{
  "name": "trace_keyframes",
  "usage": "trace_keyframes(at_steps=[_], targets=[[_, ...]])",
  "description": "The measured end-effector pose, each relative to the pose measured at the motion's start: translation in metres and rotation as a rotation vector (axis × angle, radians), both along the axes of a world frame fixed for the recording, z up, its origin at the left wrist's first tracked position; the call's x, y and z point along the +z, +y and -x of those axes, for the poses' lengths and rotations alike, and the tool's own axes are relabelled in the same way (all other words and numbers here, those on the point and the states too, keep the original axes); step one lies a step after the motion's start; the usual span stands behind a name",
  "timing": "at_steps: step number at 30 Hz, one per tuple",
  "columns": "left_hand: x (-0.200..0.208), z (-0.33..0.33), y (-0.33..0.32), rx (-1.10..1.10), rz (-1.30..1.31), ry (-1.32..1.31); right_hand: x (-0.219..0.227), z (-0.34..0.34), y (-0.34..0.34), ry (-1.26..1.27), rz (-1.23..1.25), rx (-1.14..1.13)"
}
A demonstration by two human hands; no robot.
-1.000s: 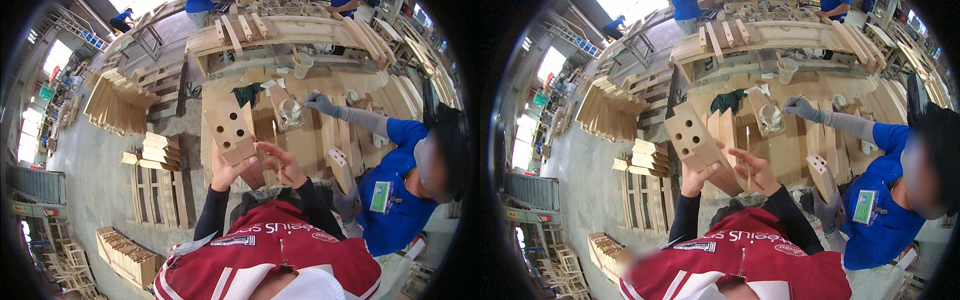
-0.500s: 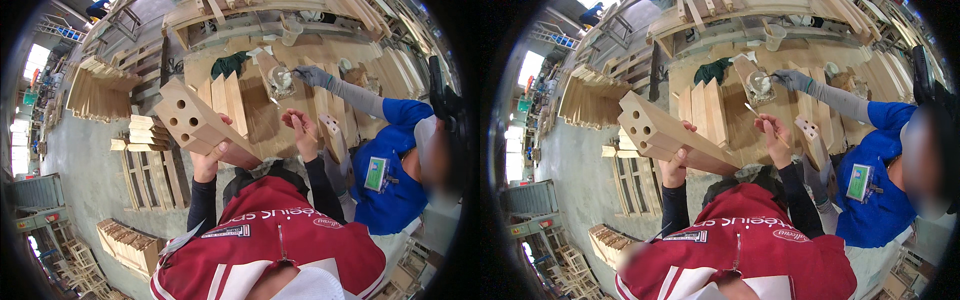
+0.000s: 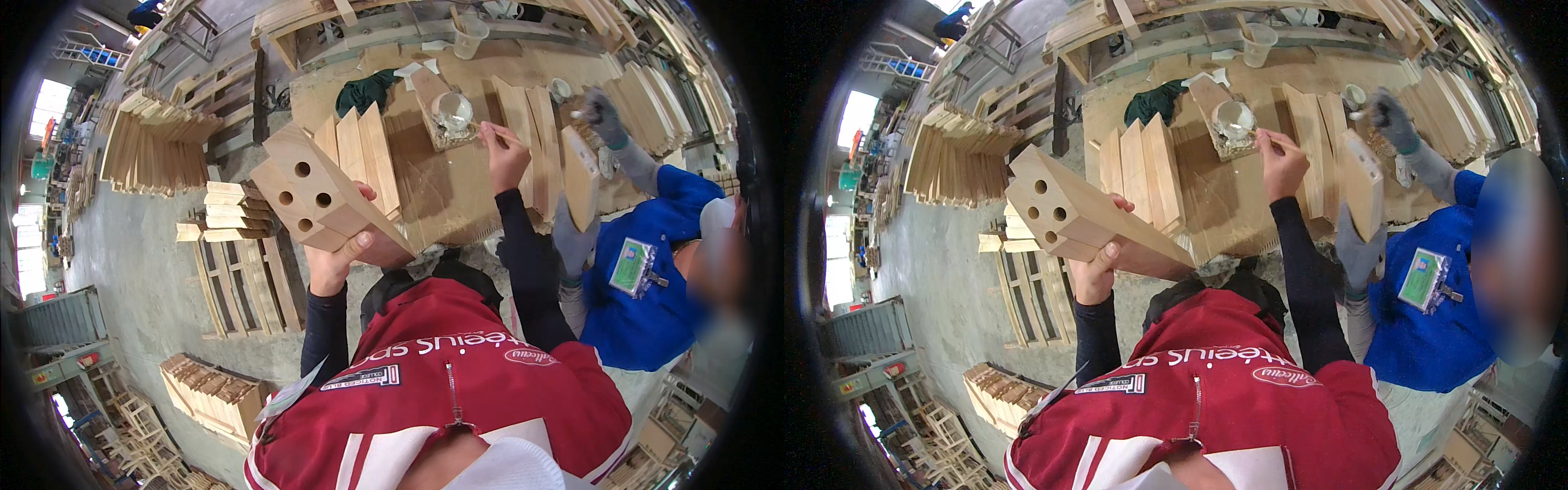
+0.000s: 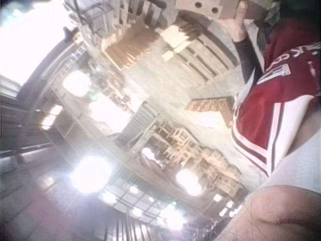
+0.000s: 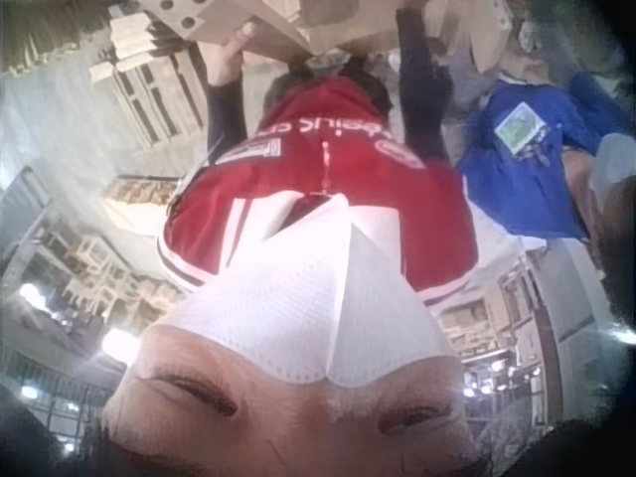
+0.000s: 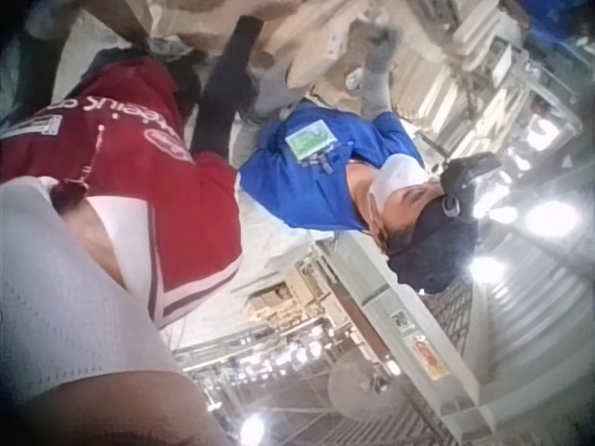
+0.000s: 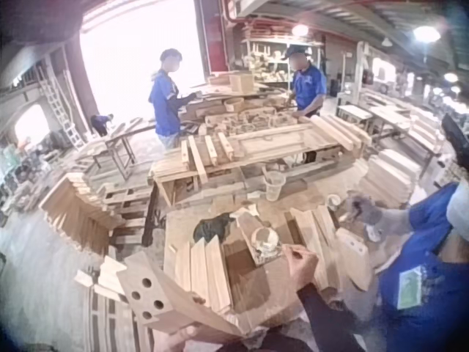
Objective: The person applies glue to the holes of wooden pieces using a brush, then places the pieces on a workbench. The person repeats this process with multiple wooden pieces.
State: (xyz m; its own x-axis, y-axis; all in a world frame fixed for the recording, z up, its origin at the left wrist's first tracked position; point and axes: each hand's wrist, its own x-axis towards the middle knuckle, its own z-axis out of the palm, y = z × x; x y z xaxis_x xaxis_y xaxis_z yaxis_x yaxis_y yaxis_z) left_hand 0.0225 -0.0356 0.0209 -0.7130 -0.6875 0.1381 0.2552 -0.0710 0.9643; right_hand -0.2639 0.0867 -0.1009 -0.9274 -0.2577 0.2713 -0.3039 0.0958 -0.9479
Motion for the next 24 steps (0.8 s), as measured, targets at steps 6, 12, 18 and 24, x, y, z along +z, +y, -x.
trace_keyframes(at_steps=[6, 12, 18, 24], targets=[[-0.001, -0.001, 0.002, -0.026, 0.009, -0.029, -0.038, 0.038, -0.017, -0.006, -0.025, 0.035], [-0.002, -0.001, 0.002, -0.006, -0.01, -0.029, -0.049, 0.042, -0.022, -0.216, -0.105, 0.094], [-0.005, -0.002, 0.001, -0.014, -0.002, -0.04, -0.061, 0.04, -0.015, -0.764, 0.363, 0.131], [-0.007, 0.0, 0.0, -0.02, -0.015, -0.045, -0.072, 0.042, -0.004, -0.865, 0.607, 0.152]])
